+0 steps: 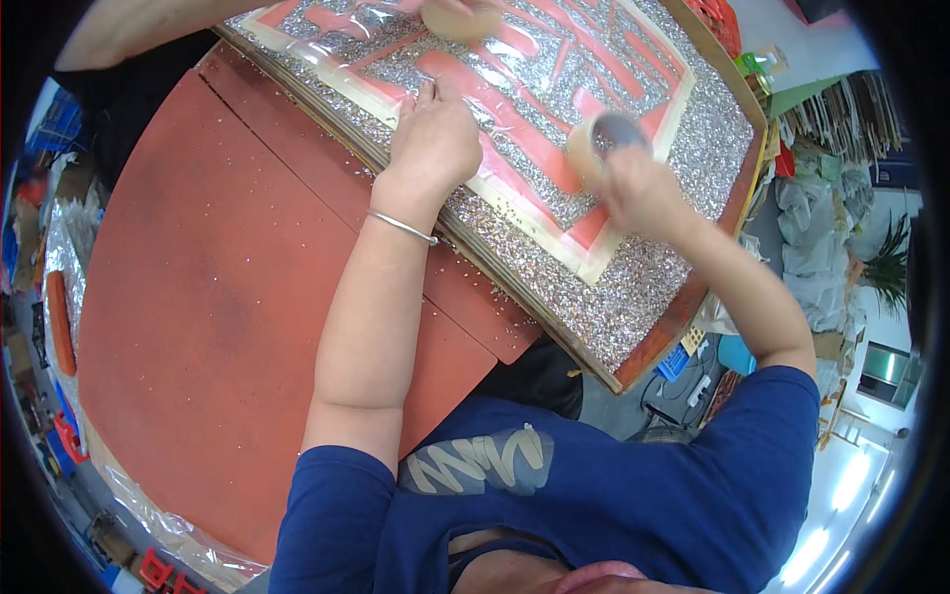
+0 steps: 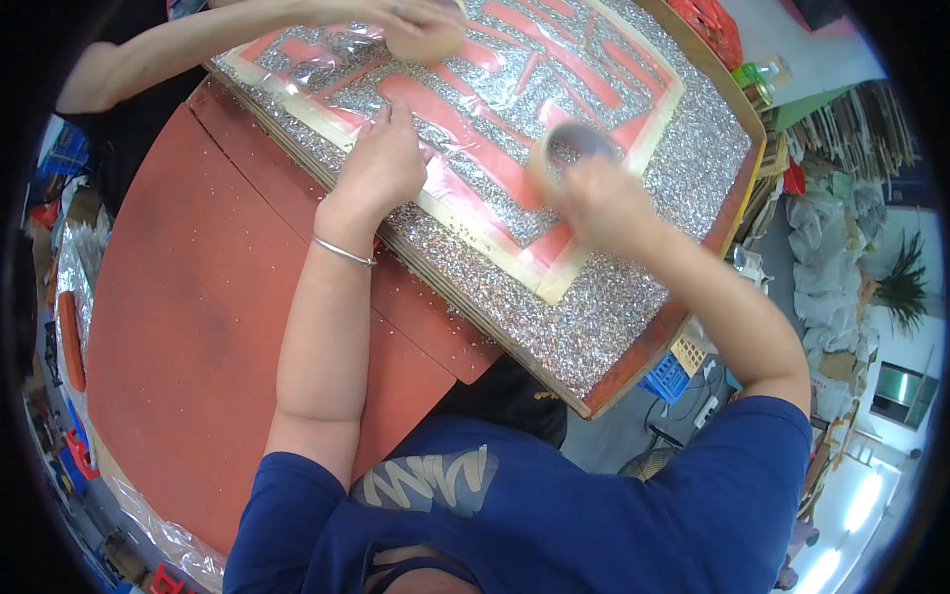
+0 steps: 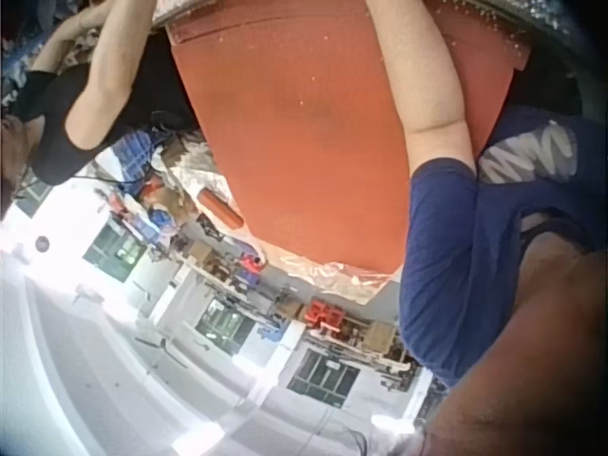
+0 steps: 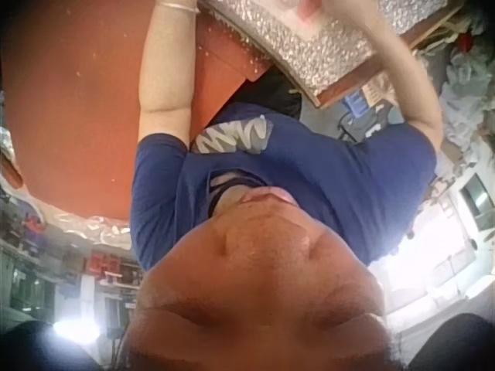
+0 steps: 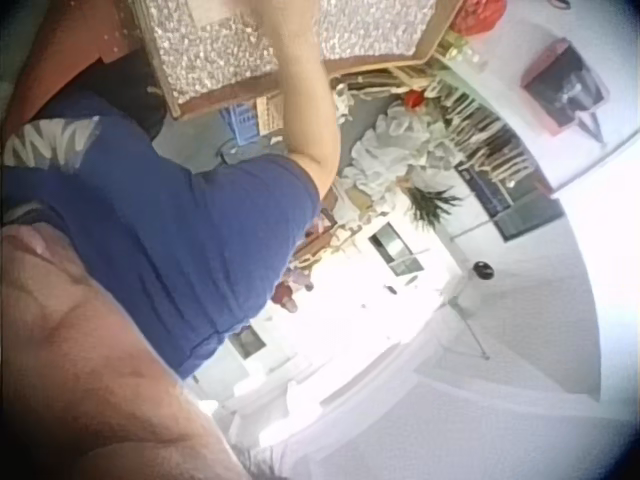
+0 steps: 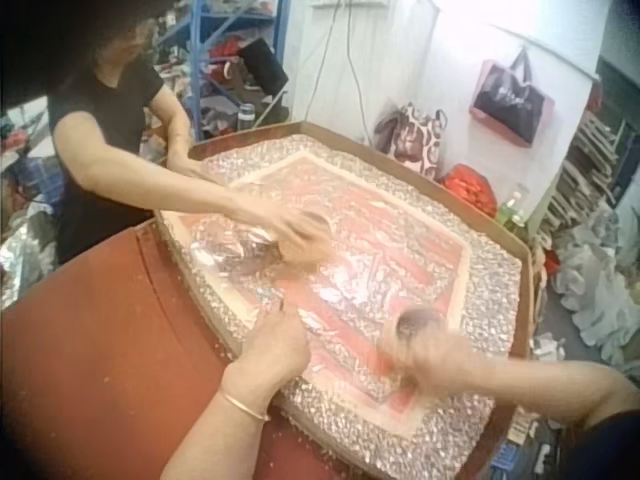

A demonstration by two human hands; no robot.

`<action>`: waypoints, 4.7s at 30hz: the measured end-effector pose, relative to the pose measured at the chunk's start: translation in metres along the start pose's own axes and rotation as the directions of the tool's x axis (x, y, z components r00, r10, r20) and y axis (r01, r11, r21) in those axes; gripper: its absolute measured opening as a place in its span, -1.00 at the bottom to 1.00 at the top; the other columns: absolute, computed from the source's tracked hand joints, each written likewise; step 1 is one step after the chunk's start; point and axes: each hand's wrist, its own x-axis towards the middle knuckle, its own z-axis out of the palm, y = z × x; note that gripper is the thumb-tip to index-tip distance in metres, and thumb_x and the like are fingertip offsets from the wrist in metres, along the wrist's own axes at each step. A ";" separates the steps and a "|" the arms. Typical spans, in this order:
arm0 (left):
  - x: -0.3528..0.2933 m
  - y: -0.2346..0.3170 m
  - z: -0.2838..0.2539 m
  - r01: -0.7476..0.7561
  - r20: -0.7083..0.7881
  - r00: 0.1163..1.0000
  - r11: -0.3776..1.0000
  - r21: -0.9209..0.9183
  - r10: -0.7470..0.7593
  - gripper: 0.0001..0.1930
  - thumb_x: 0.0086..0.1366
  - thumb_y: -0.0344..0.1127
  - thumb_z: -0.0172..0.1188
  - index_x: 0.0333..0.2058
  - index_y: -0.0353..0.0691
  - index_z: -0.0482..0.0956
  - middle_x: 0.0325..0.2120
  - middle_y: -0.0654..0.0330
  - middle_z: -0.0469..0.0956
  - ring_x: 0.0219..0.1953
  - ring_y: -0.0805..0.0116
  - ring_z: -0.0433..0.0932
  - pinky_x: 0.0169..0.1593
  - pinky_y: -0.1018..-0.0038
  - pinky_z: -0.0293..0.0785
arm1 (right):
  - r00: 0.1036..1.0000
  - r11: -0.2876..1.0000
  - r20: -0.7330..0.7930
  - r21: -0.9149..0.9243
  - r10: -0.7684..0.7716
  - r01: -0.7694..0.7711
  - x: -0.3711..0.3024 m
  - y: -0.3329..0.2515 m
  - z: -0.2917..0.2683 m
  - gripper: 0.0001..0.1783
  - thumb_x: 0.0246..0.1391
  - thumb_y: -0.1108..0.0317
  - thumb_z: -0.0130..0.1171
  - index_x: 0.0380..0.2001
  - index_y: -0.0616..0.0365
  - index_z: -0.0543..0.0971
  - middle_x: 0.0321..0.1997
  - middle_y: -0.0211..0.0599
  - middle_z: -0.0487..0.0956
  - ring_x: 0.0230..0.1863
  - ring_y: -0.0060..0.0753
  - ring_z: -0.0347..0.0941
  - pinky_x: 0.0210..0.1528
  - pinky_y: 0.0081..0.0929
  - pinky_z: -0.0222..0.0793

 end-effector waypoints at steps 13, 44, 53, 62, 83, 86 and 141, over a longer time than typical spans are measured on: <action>-0.008 0.012 0.001 0.016 -0.102 0.995 0.992 0.123 -0.003 -0.36 0.19 -0.35 0.01 0.16 -0.63 0.03 0.17 -0.25 0.19 0.27 0.05 0.14 0.30 0.23 0.00 | 0.994 0.994 0.063 0.064 0.086 -0.090 0.007 -0.011 -0.024 -0.78 -0.03 0.26 0.13 -0.43 0.20 0.44 -0.37 -0.06 0.48 -0.29 -0.02 0.45 -0.33 -0.15 0.40; -0.068 0.096 0.050 -0.315 0.087 0.949 0.916 0.247 0.303 -0.47 0.20 -0.34 -0.08 0.07 -0.67 0.24 0.12 -0.48 0.14 0.23 -0.33 0.11 0.18 -0.16 0.08 | 0.793 0.794 -0.148 -0.071 0.590 -0.604 0.107 0.129 -0.003 -0.68 0.18 0.12 -0.20 -0.28 -0.08 0.56 -0.34 -0.09 0.58 -0.25 -0.03 0.53 -0.23 -0.13 0.45; -0.068 0.096 0.042 -0.363 0.161 0.931 0.876 0.318 0.327 -0.48 0.18 -0.35 -0.07 0.06 -0.65 0.27 0.12 -0.46 0.16 0.22 -0.31 0.13 0.16 -0.16 0.12 | 0.928 0.939 -0.179 0.175 0.327 -0.297 0.038 0.080 0.006 -0.57 0.18 0.01 -0.15 -0.35 0.12 0.54 -0.39 0.03 0.56 -0.25 0.08 0.50 -0.19 -0.05 0.38; -0.065 0.104 0.041 -0.335 0.150 0.942 0.881 0.336 0.301 -0.48 0.18 -0.33 -0.04 0.06 -0.61 0.31 0.12 -0.43 0.18 0.23 -0.28 0.14 0.17 -0.15 0.11 | 0.906 0.912 -0.143 -0.043 0.398 -0.408 0.202 0.186 0.033 -0.60 0.16 0.12 -0.17 -0.18 0.18 0.50 -0.16 -0.01 0.58 -0.15 0.06 0.53 -0.11 -0.08 0.43; -0.063 0.101 0.045 -0.325 0.106 0.946 0.881 0.343 0.307 -0.48 0.17 -0.36 -0.09 0.05 -0.64 0.29 0.11 -0.46 0.18 0.23 -0.30 0.13 0.19 -0.13 0.09 | 0.982 0.963 -0.143 0.223 -0.124 0.154 0.141 -0.006 -0.008 -0.80 0.04 0.31 -0.06 -0.40 0.12 0.54 -0.41 -0.08 0.58 -0.35 -0.06 0.54 -0.34 -0.14 0.47; -0.062 0.098 0.045 -0.343 0.111 0.939 0.873 0.347 0.325 -0.48 0.17 -0.37 -0.09 0.06 -0.65 0.26 0.12 -0.46 0.16 0.23 -0.30 0.13 0.19 -0.13 0.09 | 0.981 0.980 -0.195 0.197 0.001 0.038 0.117 0.054 0.001 -0.81 0.02 0.30 -0.04 -0.38 0.10 0.53 -0.39 -0.05 0.57 -0.31 -0.03 0.53 -0.30 -0.17 0.46; -0.051 0.086 0.034 -0.390 0.221 0.910 0.904 0.175 0.350 -0.50 0.26 -0.30 0.00 0.07 -0.57 0.26 0.16 -0.37 0.13 0.26 -0.20 0.09 0.25 0.00 0.08 | 0.845 0.850 -0.087 0.035 0.527 -0.526 0.071 0.145 0.010 -0.65 0.14 0.14 -0.16 -0.30 0.08 0.56 -0.35 -0.16 0.61 -0.26 -0.07 0.55 -0.25 -0.08 0.41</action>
